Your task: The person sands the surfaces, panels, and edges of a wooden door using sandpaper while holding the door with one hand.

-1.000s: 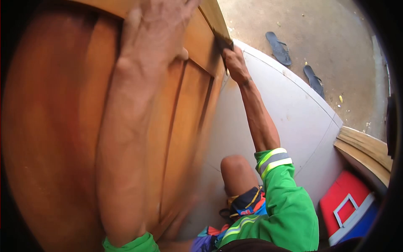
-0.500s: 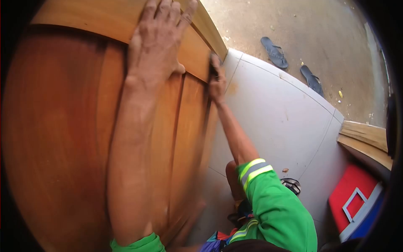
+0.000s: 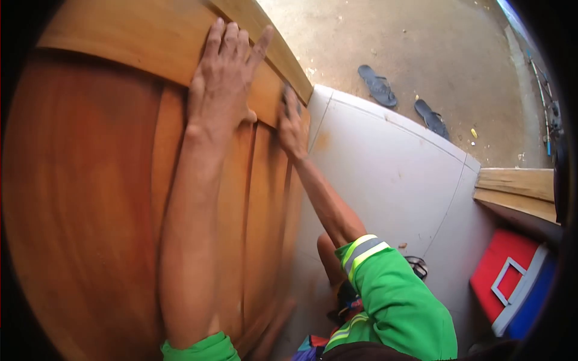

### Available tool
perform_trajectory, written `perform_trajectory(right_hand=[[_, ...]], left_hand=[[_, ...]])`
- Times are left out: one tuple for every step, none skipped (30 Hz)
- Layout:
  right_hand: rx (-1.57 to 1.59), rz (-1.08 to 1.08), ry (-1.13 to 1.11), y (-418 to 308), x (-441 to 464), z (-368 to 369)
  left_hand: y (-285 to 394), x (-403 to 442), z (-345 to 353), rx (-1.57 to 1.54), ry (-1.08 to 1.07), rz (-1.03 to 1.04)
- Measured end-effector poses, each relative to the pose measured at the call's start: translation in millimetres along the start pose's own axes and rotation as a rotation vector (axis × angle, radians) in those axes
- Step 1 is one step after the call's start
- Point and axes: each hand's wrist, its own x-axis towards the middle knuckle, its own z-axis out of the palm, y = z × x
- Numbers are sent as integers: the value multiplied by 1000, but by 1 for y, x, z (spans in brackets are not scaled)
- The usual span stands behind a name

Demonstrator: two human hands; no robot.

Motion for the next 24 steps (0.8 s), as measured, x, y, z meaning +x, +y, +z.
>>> perform_trajectory(right_hand=[[2, -235, 25, -50, -5, 15], [30, -436, -8, -77, -11, 23], [31, -453, -16, -69, -4, 23], [26, -464, -20, -47, -1, 19], [12, -278, 55, -20, 6, 13], [-9, -78, 118, 14, 5, 3], [-9, 69, 141, 50, 1, -7], [2, 197, 160, 64, 4, -9], [-158, 262, 72, 53, 0, -12], [-321, 320, -9, 39, -7, -17], [-289, 306, -35, 22, -22, -16], [-253, 276, -57, 1, -33, -11], [-216, 238, -77, -21, -32, -8], [-209, 113, -28, -36, -24, -3], [-210, 11, 12, -39, -23, 1], [-209, -72, 38, -40, -30, 8], [13, -215, 28, -67, -27, 12], [-16, -352, 26, -96, -21, 28], [-49, -485, 30, -130, -17, 45], [-32, -481, 9, -181, -23, 52], [-48, -529, 7, -217, -24, 64], [-58, -577, 1, -231, -27, 66], [-66, -630, -6, -242, -27, 69], [-73, -679, -18, -245, -31, 75]], left_hand=[[4, -6, 3, 11, -11, 16], [1, -5, 4, 42, -3, 21], [-1, -2, 2, 72, 12, 27], [-1, -2, 2, 65, 2, 34], [-4, 1, 3, 67, 5, 33], [-2, -1, 3, 55, -6, 30], [-1, -1, 0, 69, -36, 24], [-4, 1, -3, 63, -36, 25], [-4, 0, -3, 50, -43, 24], [-3, -2, -5, 36, -44, 20], [5, -7, 5, 54, -16, 8], [12, -6, 24, 82, 24, -12], [4, 0, 21, 116, 71, -32], [-13, 4, 0, 148, 32, -34], [-22, -5, -17, 164, -26, -31], [-32, -19, -29, 173, -107, -24], [-63, -34, -64, 147, -85, -75], [-97, -42, -98, 164, -62, -161], [-128, -46, -127, 177, -37, -242], [-158, -54, -148, 218, 12, -285], [-178, -60, -158, 258, 58, -328], [-186, -60, -161, 249, 77, -311], [-193, -60, -161, 242, 99, -298], [-199, -63, -159, 234, 114, -286]])
